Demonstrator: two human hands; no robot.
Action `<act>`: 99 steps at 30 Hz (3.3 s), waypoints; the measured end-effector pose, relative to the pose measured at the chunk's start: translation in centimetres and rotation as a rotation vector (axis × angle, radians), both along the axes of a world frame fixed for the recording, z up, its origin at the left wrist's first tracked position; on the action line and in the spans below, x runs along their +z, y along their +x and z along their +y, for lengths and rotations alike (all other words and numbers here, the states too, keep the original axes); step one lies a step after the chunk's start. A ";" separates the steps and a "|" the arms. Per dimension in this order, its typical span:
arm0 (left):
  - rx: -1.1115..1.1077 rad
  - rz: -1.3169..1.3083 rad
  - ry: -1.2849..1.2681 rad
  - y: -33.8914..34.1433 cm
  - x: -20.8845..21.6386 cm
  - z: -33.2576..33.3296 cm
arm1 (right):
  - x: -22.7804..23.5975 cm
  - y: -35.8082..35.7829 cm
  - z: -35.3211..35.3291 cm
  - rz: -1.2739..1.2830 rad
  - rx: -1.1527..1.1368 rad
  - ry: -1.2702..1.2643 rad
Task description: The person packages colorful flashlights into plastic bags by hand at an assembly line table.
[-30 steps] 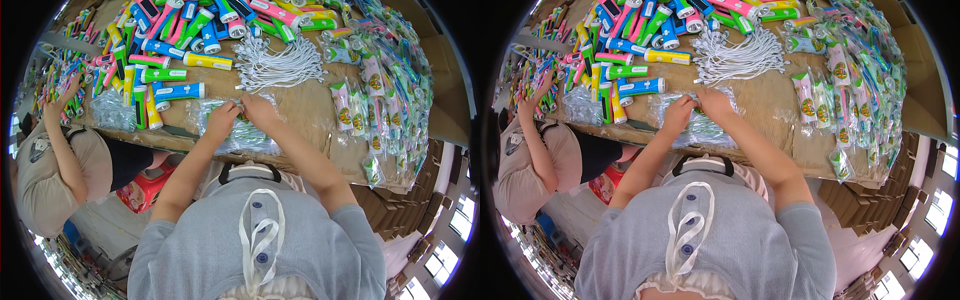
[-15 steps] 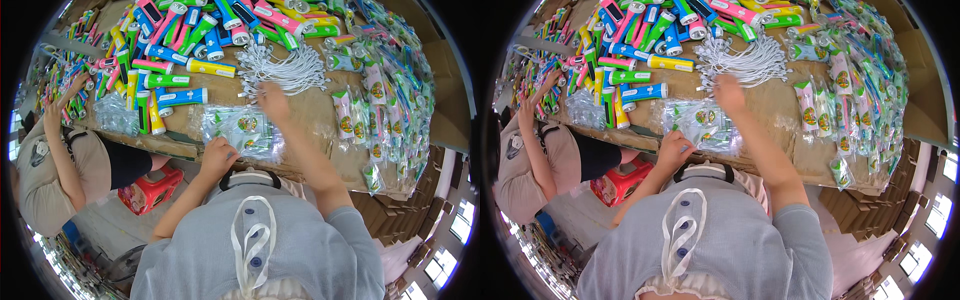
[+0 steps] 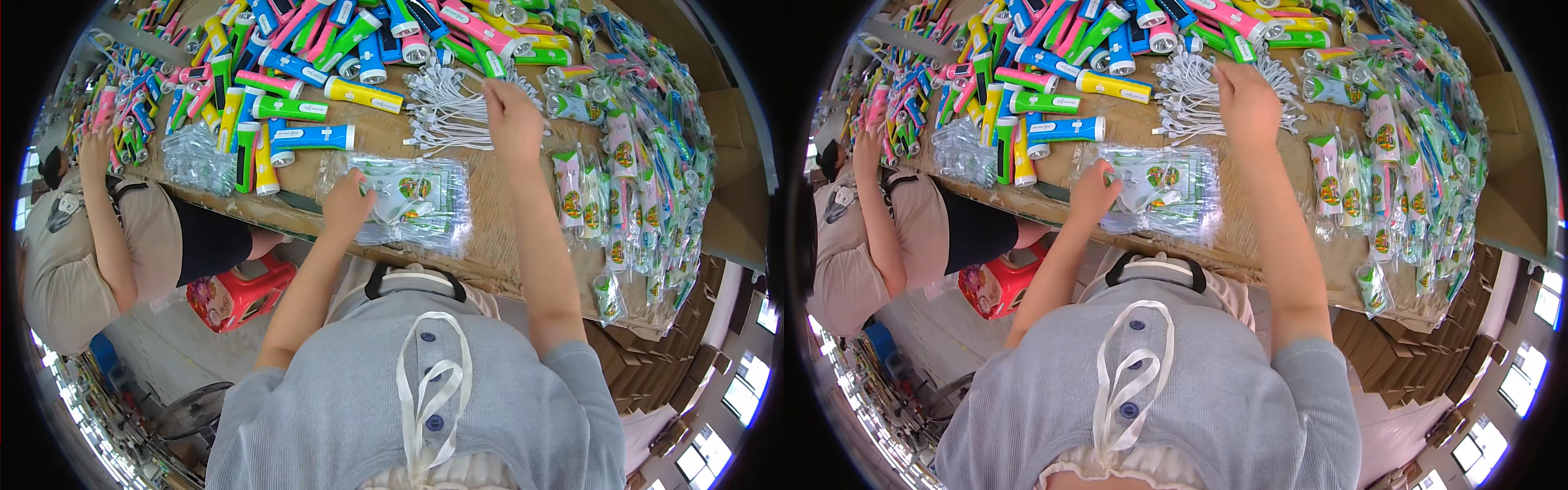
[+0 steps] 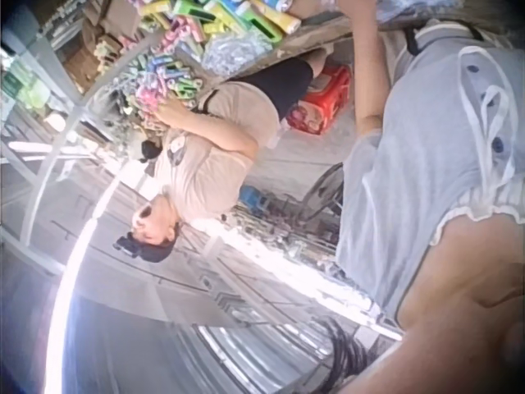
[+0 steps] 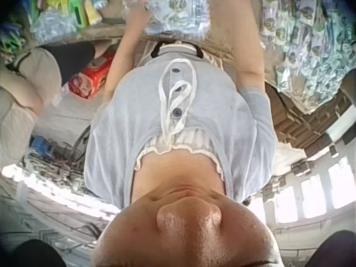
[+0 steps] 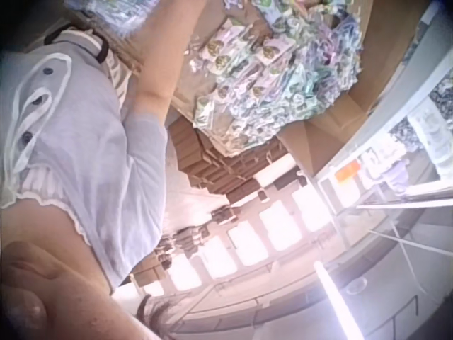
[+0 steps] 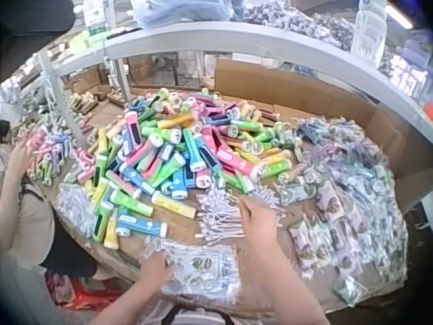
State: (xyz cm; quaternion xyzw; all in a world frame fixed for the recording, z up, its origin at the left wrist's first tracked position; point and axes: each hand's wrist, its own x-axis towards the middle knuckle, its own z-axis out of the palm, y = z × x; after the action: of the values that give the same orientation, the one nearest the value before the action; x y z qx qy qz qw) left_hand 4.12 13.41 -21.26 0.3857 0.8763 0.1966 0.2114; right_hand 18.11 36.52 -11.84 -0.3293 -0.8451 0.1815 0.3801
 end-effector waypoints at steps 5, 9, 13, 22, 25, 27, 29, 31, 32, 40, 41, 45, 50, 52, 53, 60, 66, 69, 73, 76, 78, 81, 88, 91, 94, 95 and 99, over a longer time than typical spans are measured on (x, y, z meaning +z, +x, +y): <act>0.095 0.026 0.074 -1.0 -2.0 0.4 | 3.1 -0.4 -7.7 0.621 0.195 -0.768; 0.198 -0.167 0.221 -1.1 -2.6 0.8 | -7.1 -1.2 -11.9 0.508 0.522 -1.126; 0.226 -0.299 0.227 -0.4 -0.7 0.5 | -10.8 -1.8 -13.4 -0.035 0.611 -0.453; -0.042 0.055 0.474 4.5 6.9 0.3 | -8.0 -4.4 -11.3 -1.555 0.567 -0.316; 0.070 -0.013 0.480 3.7 5.9 -0.6 | -6.1 -5.0 -11.5 -1.857 0.610 -0.331; 0.126 -0.089 0.434 1.8 3.6 -1.8 | -4.1 -4.2 -10.4 -1.432 0.739 -0.326; 0.200 -0.165 0.380 1.0 2.8 -2.5 | -1.2 -5.6 -9.1 -1.347 0.826 -0.294; 0.205 -0.261 0.275 0.6 2.9 -3.1 | -0.8 -7.9 -8.0 -1.171 0.873 -0.309; 0.211 -0.260 0.270 0.5 2.8 -3.2 | -1.1 -9.5 -7.6 -1.089 0.846 -0.343; 0.108 -0.115 0.315 0.3 2.4 -3.2 | -9.2 -14.6 -9.0 -0.641 0.730 -0.192; 0.116 -0.115 0.316 0.1 2.5 -3.3 | -9.0 -14.3 -8.8 -0.644 0.737 -0.190; 0.179 -0.261 0.240 0.1 2.5 -3.5 | -5.5 -12.7 -7.9 -0.066 0.675 -0.409; 0.133 -0.315 0.193 -0.4 2.1 -3.6 | -4.3 -12.4 -7.1 0.687 0.478 -1.705; 0.124 -0.312 0.219 -0.7 1.9 -3.3 | -5.2 -12.2 -6.8 0.717 0.550 -1.974; 0.116 -0.307 0.219 -0.9 1.9 -3.1 | -5.7 -11.8 -7.4 0.604 0.488 -1.877; 0.247 -0.552 0.295 -1.1 2.0 -2.3 | -3.7 -5.3 -10.5 -0.027 0.755 -0.686; 0.269 -0.593 0.300 -0.4 3.2 -1.5 | -5.0 -1.5 -13.1 -0.646 0.616 -0.270; 0.092 0.002 0.358 0.5 3.9 -1.1 | -4.6 -0.6 -13.9 -0.766 0.569 -0.114; 0.140 0.078 0.314 0.6 4.6 -1.3 | -3.8 2.5 -13.0 -0.646 0.654 0.147; 0.098 0.239 0.203 0.1 4.7 -1.7 | -5.0 4.1 -12.3 -0.666 0.632 0.306; 0.051 0.401 0.183 -0.3 3.9 -2.0 | -4.5 4.7 -11.4 -0.620 0.569 0.328; 0.020 0.433 0.276 -1.5 2.1 -2.2 | -4.5 5.3 -9.9 -0.574 0.425 0.093; 0.030 -0.486 0.146 -0.6 1.4 -1.9 | -5.0 7.9 -9.7 -0.302 0.509 -0.252; 0.094 -0.730 0.125 -0.2 1.4 -1.5 | -4.7 8.8 -9.4 -0.230 0.525 -0.245; 0.114 -0.790 0.219 -0.1 1.5 -1.0 | -1.8 10.3 -10.2 -0.314 0.540 -0.063; 0.125 -0.785 0.304 -0.1 1.5 -0.8 | -1.0 10.6 -10.7 -0.310 0.538 -0.060; -0.093 -0.035 0.205 1.3 2.7 0.0 | -0.9 11.8 -12.2 -0.315 0.458 -0.161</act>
State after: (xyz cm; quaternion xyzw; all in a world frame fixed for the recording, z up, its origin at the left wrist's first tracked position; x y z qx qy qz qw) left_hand 5.44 13.39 -18.56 0.4419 0.8290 0.2819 0.1952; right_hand 29.95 24.29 -12.77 -0.1830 -0.9289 0.2759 0.1659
